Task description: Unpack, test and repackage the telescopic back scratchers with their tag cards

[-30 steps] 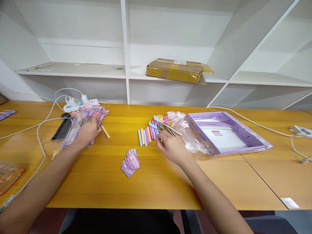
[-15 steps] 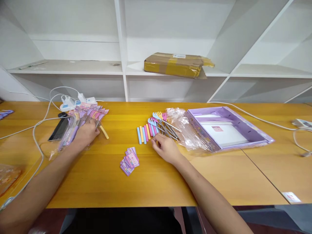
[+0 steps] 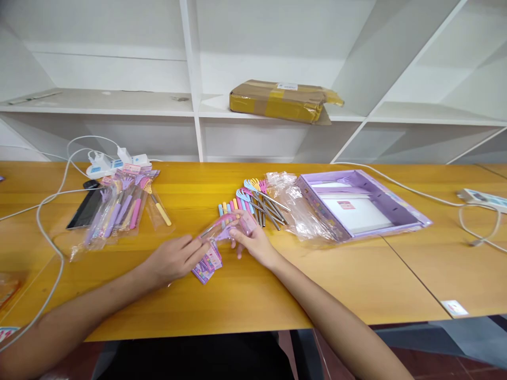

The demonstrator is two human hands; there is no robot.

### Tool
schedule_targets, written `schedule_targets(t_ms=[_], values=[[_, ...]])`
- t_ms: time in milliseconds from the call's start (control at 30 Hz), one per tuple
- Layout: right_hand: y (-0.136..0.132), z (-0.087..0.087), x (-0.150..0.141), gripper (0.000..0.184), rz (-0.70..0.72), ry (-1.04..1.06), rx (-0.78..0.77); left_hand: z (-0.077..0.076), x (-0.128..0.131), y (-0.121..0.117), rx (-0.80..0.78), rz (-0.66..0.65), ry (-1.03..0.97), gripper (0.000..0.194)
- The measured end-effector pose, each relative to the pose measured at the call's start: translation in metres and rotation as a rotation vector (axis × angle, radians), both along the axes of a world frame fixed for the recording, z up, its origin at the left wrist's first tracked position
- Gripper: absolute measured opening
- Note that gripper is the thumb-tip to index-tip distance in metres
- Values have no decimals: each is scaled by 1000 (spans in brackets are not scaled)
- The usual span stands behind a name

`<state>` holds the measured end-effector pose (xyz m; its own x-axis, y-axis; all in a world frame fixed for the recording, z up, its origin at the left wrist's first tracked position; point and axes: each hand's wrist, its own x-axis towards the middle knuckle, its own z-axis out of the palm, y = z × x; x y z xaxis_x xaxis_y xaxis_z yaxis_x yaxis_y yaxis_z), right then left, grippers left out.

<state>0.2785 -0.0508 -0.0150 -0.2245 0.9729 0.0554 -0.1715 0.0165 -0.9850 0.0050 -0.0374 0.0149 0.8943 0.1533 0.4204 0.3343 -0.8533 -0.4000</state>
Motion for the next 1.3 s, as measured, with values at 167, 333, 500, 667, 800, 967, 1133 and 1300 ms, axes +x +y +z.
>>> schedule_targets(t_ms=[167,333,500,667,800,967,1133,1300], values=[[-1,-1,-7,41,-17,149,-67,-2,1,-1,-279,-8,-83,41],[-3,-4,-8,39,87,127,-1,1,-2,-4,-949,197,-299,61],[-7,3,-10,56,128,65,54,7,-11,15,-1172,315,-356,42],[-2,-1,-7,49,27,76,33,13,-50,64,-835,543,-321,39],[-1,-9,-7,47,-2,53,-5,18,-58,68,-548,661,-413,44],[-12,-1,-14,47,50,-105,86,18,-15,7,-1364,349,-394,54],[-16,8,-14,33,-179,-168,214,10,5,-22,-1783,137,-306,43],[-14,4,-12,37,-148,20,176,5,-1,-11,-2111,-10,-363,53]])
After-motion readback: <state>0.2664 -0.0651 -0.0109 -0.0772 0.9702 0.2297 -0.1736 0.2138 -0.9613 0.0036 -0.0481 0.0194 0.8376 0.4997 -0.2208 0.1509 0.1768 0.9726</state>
